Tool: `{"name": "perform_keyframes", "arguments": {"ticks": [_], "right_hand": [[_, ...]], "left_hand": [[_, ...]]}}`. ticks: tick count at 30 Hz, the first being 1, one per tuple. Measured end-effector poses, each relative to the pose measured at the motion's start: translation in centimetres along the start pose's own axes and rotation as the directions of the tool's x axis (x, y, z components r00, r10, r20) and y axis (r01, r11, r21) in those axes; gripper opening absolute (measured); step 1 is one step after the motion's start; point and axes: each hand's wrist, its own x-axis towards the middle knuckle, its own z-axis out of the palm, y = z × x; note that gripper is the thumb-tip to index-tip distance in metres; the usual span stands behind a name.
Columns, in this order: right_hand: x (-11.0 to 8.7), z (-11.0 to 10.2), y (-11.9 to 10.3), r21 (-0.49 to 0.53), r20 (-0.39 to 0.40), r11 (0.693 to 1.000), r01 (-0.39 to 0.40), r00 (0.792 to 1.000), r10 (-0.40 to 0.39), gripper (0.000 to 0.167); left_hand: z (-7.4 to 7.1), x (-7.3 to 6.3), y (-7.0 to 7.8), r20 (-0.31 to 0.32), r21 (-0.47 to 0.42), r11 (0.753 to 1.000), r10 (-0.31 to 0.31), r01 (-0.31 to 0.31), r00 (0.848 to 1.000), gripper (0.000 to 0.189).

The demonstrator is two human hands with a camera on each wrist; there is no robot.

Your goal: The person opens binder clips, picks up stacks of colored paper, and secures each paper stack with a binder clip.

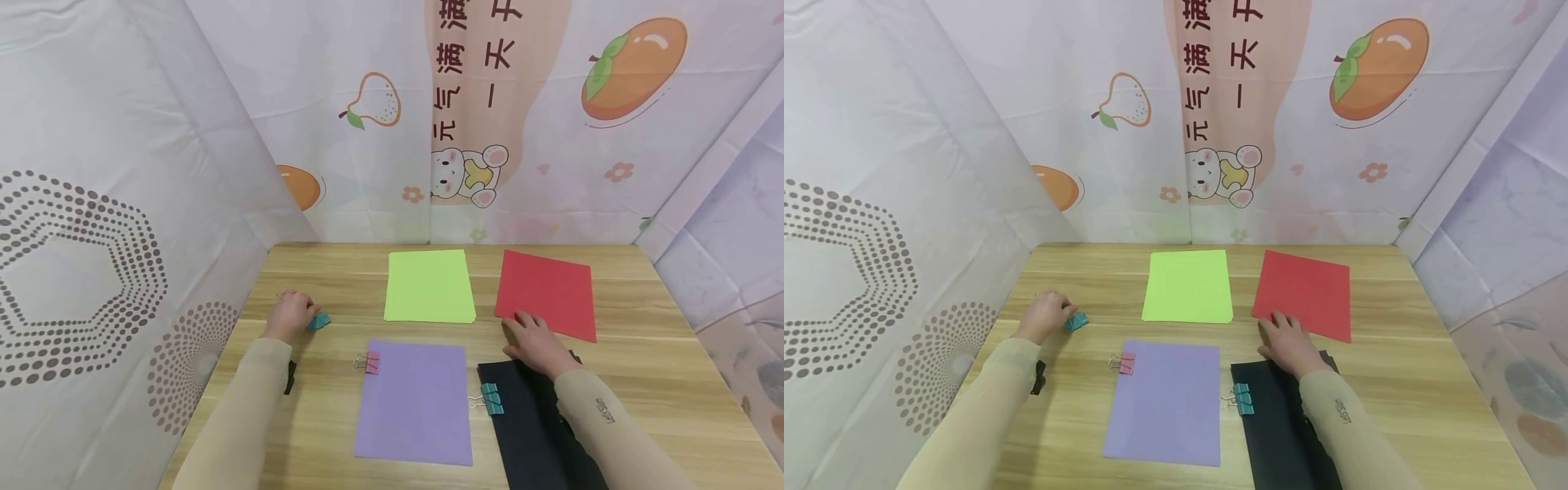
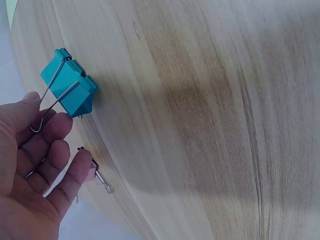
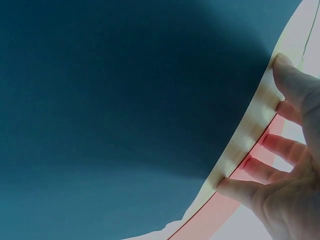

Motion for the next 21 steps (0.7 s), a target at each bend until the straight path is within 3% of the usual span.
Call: {"name": "perform_keyframes", "arguments": {"ticks": [10, 21], "right_hand": [[0.0, 0.3, 0.3, -0.005, 0.003, 1.0, 0.0, 1.0, 0.0, 0.059], [0.0, 0.4, 0.2, 0.003, 0.01, 1.0, -0.007, 1.0, 0.007, 0.059]], "left_hand": [[-0.1, 0.0, -0.4, 0.028, 0.002, 1.0, -0.015, 0.015, 1.0, 0.032], [0.0, -0.1, -1.0, 0.041, -0.006, 1.0, -0.03, 0.031, 0.999, 0.049]]}}
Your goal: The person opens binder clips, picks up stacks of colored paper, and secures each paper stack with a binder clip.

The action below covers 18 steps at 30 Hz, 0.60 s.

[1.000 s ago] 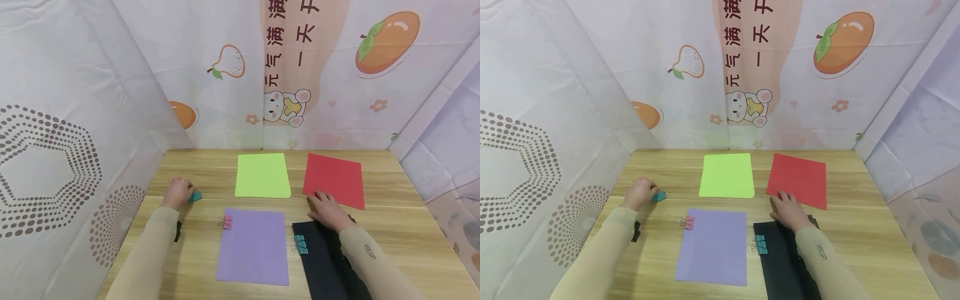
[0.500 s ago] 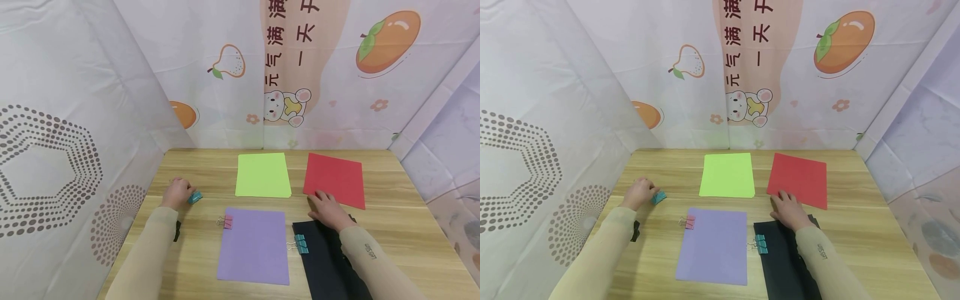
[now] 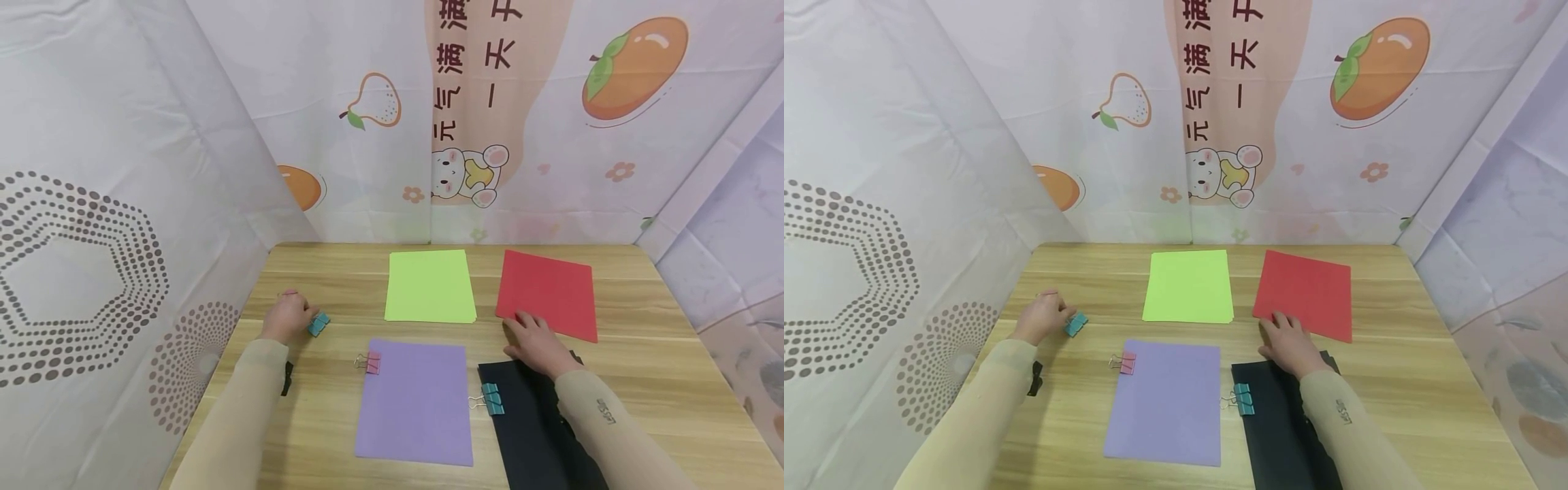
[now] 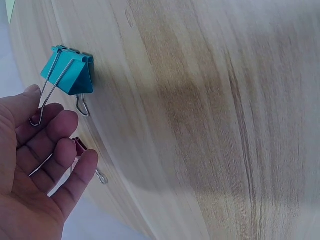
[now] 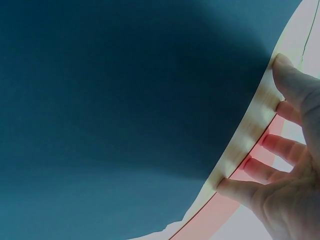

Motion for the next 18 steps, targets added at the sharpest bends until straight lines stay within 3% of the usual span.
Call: {"name": "perform_keyframes", "arguments": {"ticks": [7, 14, 18], "right_hand": [[0.02, -0.08, -0.07, 0.001, 0.003, 1.0, 0.001, 1.0, -0.001, 0.06], [-0.03, -0.18, -0.09, -0.005, 0.003, 1.0, -0.001, 1.0, 0.001, 0.06], [-0.08, -0.21, -0.16, -0.008, 0.004, 1.0, -0.005, 1.0, 0.005, 0.06]], "left_hand": [[-0.09, -0.04, -0.07, 0.005, -0.004, 1.0, -0.012, 0.012, 1.0, 0.051], [0.08, -0.05, -0.54, 0.027, -0.077, 0.997, -0.018, 0.02, 0.999, 0.053], [0.31, 0.05, -0.93, 0.033, -0.12, 0.993, 0.012, -0.008, 0.999, 0.054]]}}
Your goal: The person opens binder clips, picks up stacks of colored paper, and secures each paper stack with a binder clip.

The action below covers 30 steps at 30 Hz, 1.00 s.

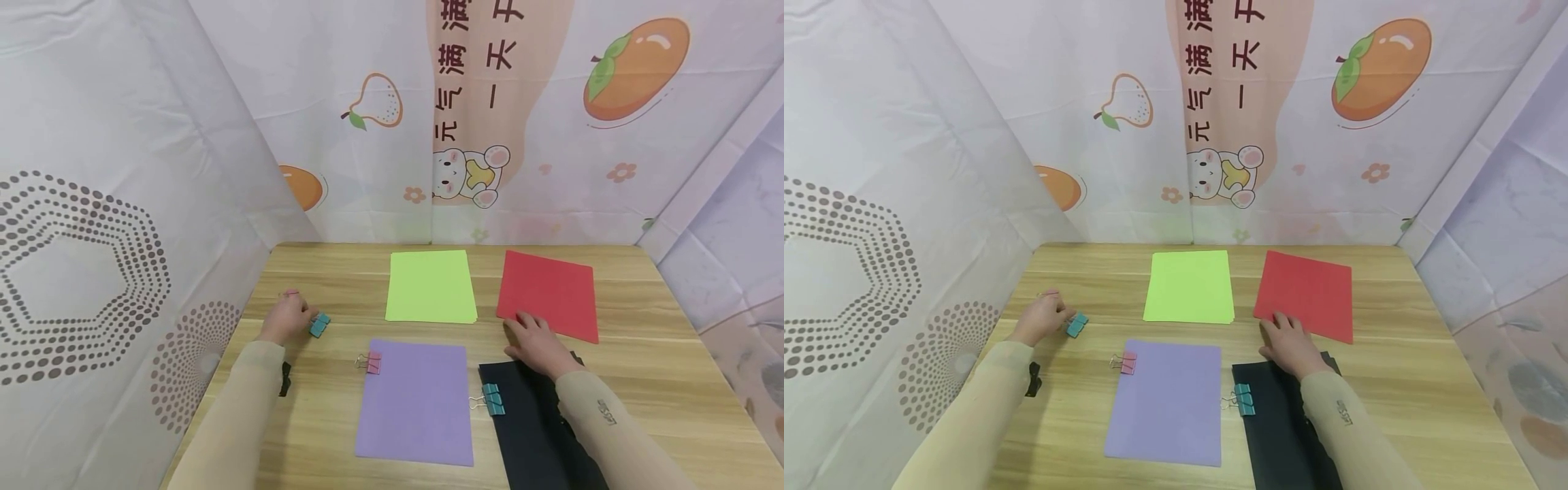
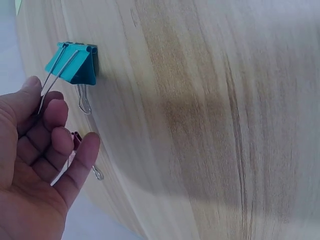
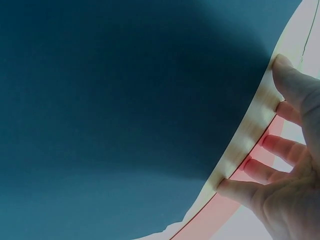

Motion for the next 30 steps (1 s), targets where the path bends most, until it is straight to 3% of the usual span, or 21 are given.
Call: {"name": "perform_keyframes", "arguments": {"ticks": [17, 27, 30], "right_hand": [[0.0, -0.1, -0.1, -0.013, -0.005, 1.0, 0.01, 1.0, -0.01, 0.059], [0.0, -0.2, -0.2, -0.019, -0.002, 1.0, 0.0, 1.0, 0.0, 0.058], [0.0, -0.2, -0.3, -0.02, -0.002, 1.0, -0.001, 1.0, 0.001, 0.058]], "left_hand": [[0.7, 0.0, -0.5, -0.057, -0.063, 0.989, 0.127, -0.131, 0.99, 0.041], [1.0, -0.2, 0.0, -0.163, -0.045, 0.98, 0.183, -0.193, 0.97, 0.034], [1.2, -0.2, 0.0, -0.222, -0.034, 0.972, 0.218, -0.231, 0.95, 0.032]]}}
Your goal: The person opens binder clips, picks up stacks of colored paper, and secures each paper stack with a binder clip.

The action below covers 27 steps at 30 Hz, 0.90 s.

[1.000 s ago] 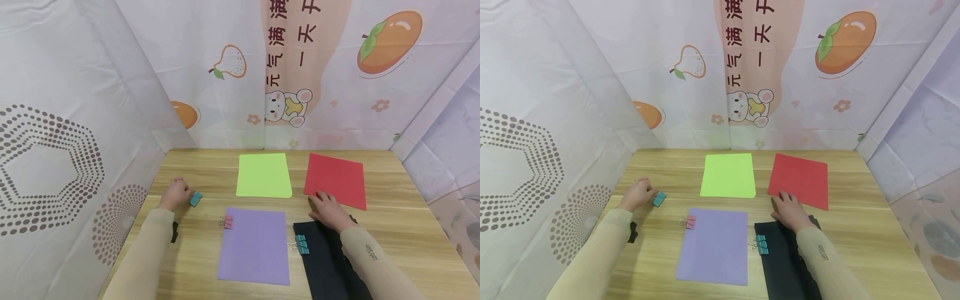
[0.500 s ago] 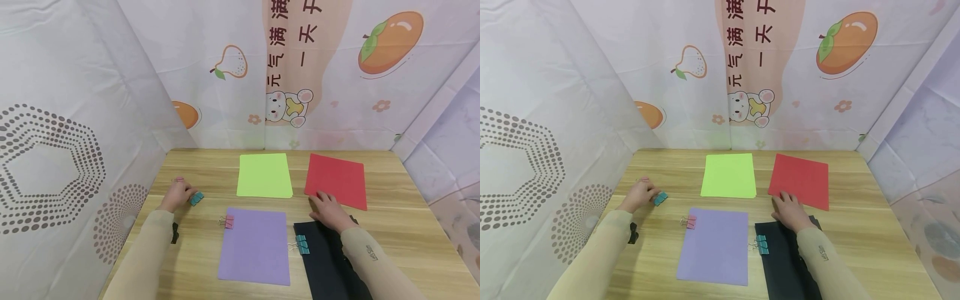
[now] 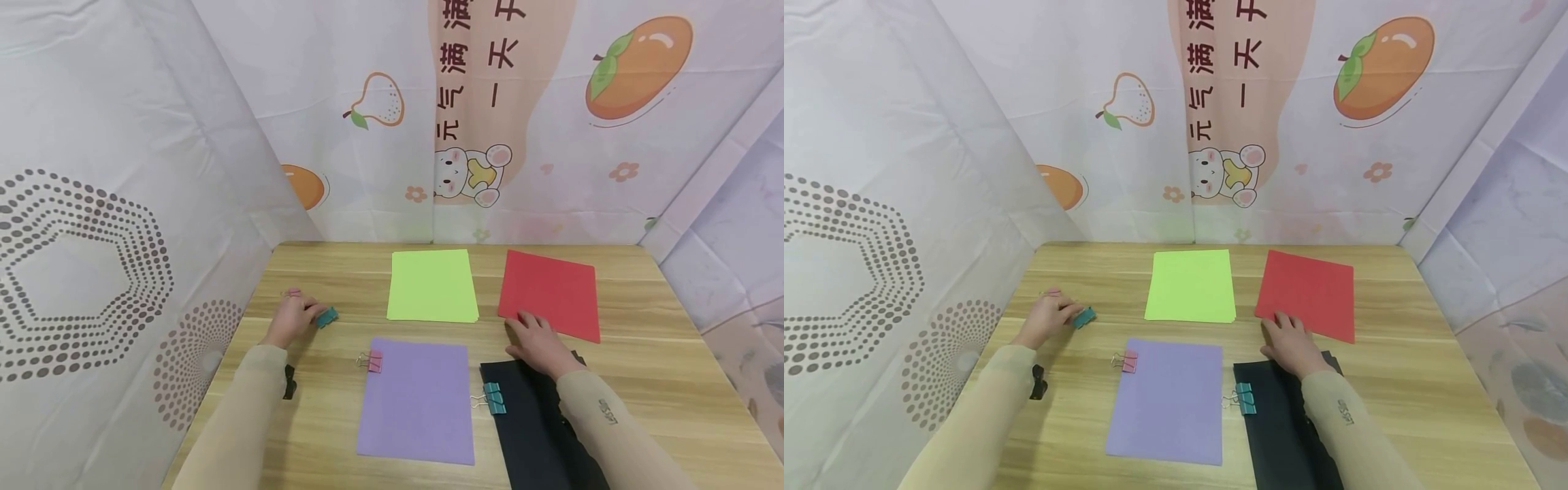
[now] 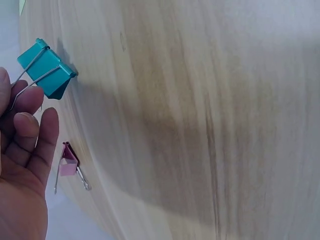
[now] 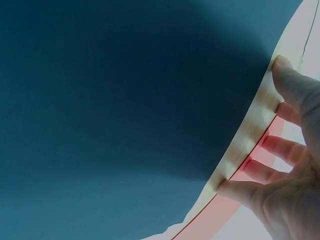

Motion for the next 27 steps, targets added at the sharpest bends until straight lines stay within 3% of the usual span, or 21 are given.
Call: {"name": "perform_keyframes", "arguments": {"ticks": [4, 8, 11, 15, 21, 27], "right_hand": [[0.0, 0.0, 0.0, 0.002, -0.003, 1.0, 0.007, 1.0, -0.007, 0.058], [-0.1, 0.0, 0.1, 0.014, -0.001, 1.0, 0.018, 1.0, -0.018, 0.058], [-0.2, -0.1, 0.1, 0.023, 0.0, 0.999, 0.025, 1.0, -0.025, 0.058], [-0.2, -0.1, 0.1, 0.025, -0.001, 0.999, 0.027, 1.0, -0.027, 0.058], [-0.2, -0.1, 0.2, 0.026, 0.003, 0.999, 0.025, 1.0, -0.025, 0.058], [-0.3, -0.2, 0.1, 0.034, 0.007, 0.999, 0.022, 1.0, -0.022, 0.058]], "left_hand": [[0.3, -0.1, 0.0, -0.077, 0.001, 0.998, 0.055, -0.055, 0.996, 0.034], [0.3, -0.5, 0.2, -0.049, -0.104, 0.994, -0.027, 0.022, 0.998, 0.025], [0.2, -0.9, 0.1, -0.006, -0.194, 0.976, -0.105, 0.102, 0.994, 0.019], [0.3, -1.3, -0.4, 0.008, -0.258, 0.954, -0.153, 0.15, 0.988, 0.021], [0.1, -1.9, -0.7, 0.014, -0.319, 0.934, -0.167, 0.162, 0.986, 0.021], [-0.2, -2.5, -1.1, 0.03, -0.299, 0.937, -0.179, 0.18, 0.983, 0.021]]}}
